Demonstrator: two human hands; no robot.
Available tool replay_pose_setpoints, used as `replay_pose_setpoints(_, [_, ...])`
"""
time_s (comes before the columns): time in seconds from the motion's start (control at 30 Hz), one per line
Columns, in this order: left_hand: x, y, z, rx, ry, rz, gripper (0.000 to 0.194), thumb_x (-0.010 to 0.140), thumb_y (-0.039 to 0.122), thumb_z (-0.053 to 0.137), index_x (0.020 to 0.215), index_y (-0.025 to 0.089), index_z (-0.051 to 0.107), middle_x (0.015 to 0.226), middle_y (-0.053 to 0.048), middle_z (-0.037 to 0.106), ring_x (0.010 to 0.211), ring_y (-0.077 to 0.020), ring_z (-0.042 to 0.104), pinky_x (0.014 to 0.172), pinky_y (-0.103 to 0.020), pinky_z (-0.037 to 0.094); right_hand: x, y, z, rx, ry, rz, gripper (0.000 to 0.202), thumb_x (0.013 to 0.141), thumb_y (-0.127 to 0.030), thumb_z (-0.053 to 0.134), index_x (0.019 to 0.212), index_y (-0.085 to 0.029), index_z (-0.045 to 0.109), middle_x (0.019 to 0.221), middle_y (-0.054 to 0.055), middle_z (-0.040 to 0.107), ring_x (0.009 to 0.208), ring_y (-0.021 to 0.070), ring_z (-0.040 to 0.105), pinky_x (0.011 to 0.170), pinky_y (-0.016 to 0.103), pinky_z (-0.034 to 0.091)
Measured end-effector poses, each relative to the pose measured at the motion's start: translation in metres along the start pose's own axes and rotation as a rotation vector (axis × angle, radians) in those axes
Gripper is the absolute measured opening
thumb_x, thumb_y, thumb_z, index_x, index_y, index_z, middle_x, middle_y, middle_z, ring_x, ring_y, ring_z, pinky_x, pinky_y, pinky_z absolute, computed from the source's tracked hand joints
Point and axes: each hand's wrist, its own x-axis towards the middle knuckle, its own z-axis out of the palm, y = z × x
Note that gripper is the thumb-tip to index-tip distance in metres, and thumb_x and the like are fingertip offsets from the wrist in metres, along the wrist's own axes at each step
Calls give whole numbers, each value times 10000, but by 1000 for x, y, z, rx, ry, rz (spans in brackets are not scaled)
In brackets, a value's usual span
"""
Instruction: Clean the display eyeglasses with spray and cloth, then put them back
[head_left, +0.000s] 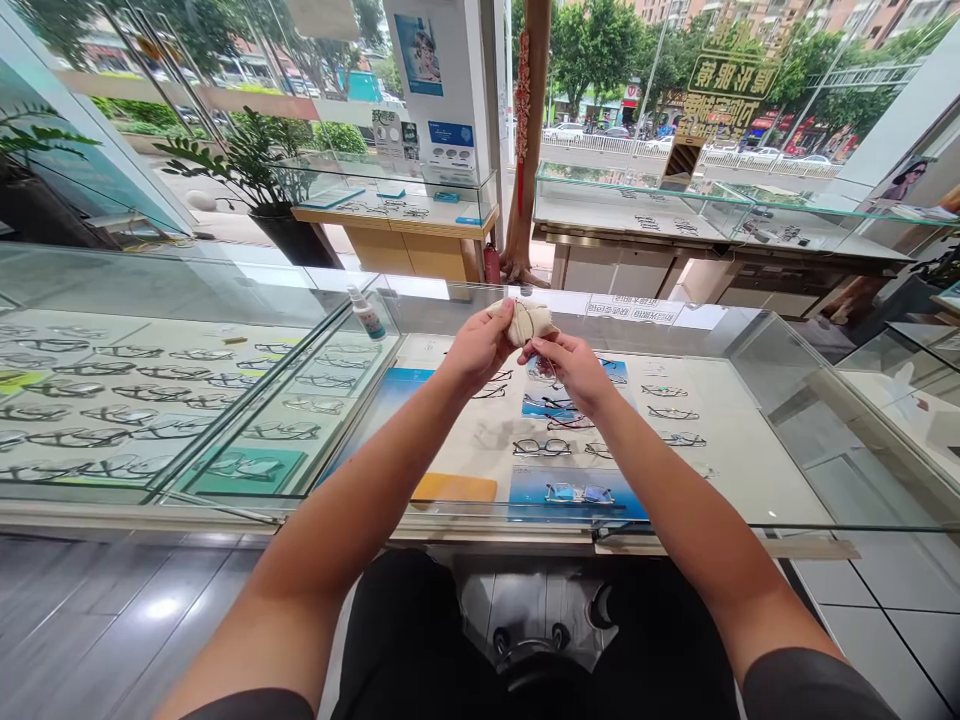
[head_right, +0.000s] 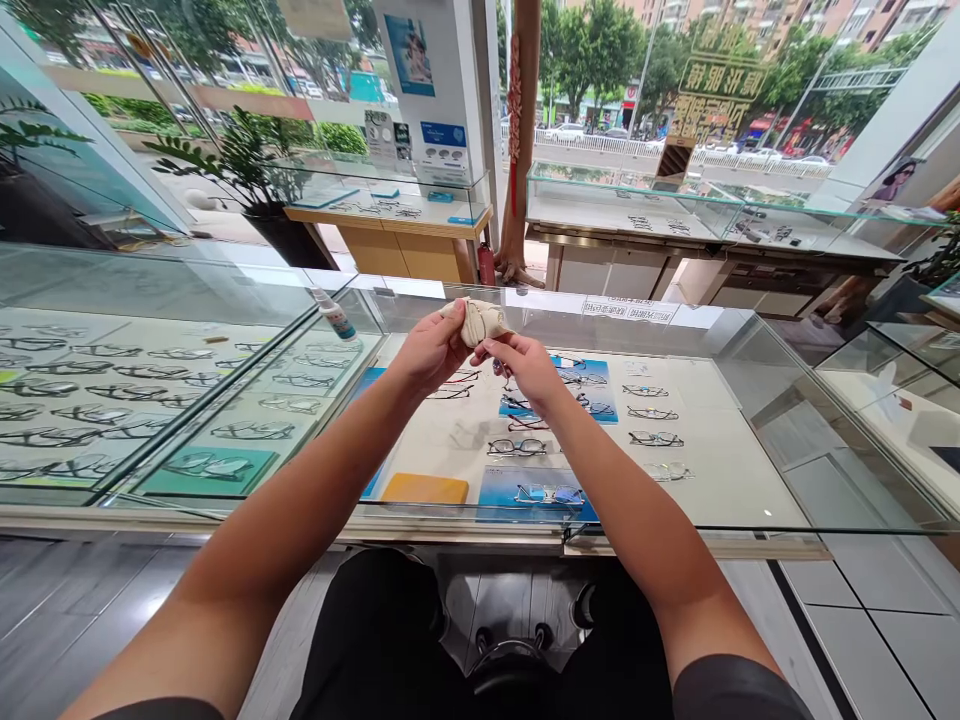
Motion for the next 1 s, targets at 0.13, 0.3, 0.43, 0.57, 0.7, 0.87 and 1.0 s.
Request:
replay_pose_setpoints(0.13, [4,0,-6,-72,-18,-61,467,988,582,799,1051,120,781,907,-121,798,738,-189,708,642,-302,585,1,-7,-8,35,32,-3,395,735,-595,877,823,-221,787,852,71,781,744,166,492,677,335,356])
replay_pose_setpoints(0.3, [9,0,-13,-99,96,-17,364,1007,507,789,1165,178,783,1155,-132,830,1072,-256,783,896,-365,655,0,-15,-14,-45,87,-116,332,840,-592,799,873,-262,782,929,54,777,770,179,508,678,342,359])
replay_pose_setpoints(0.43, [5,0,-8,-27,83,108,374,962,485,848,1222,224,779,1218,-81,818,1193,-220,752,1062,-378,613,-3,-13,-16,-405,221,-304,274,979,-512,693,875,-265,746,930,49,766,754,197,486,742,376,402])
replay_pose_setpoints(0.57, [-2,-9,1,50,10,125,453,922,542,881,1215,210,788,1249,-85,802,1235,-223,719,1139,-393,558,-5,-2,-10,-894,273,-455,217,1051,-383,600,913,-248,698,979,99,753,871,264,549,880,431,412])
replay_pose_setpoints(0.7, [-5,-19,4,157,-27,92,555,889,644,880,1182,181,793,1208,-82,800,1195,-226,721,1133,-383,546,-5,6,-7,-1076,260,-463,231,1074,-337,533,889,-243,635,931,119,702,919,295,558,897,436,397])
replay_pose_setpoints(0.87, [-7,-17,3,271,-151,65,521,949,650,815,1112,156,805,1100,-101,806,1121,-236,743,1089,-392,578,-5,-3,-13,-936,333,-436,255,1070,-364,554,843,-257,602,874,83,673,876,268,539,879,431,397])
replay_pose_setpoints(1.0, [-4,-15,-1,218,-111,45,484,952,627,825,1112,172,788,1062,-102,805,1069,-234,761,1005,-393,635,-2,-18,-23,-553,336,-371,249,1041,-382,604,837,-255,668,878,61,714,830,226,581,861,418,434])
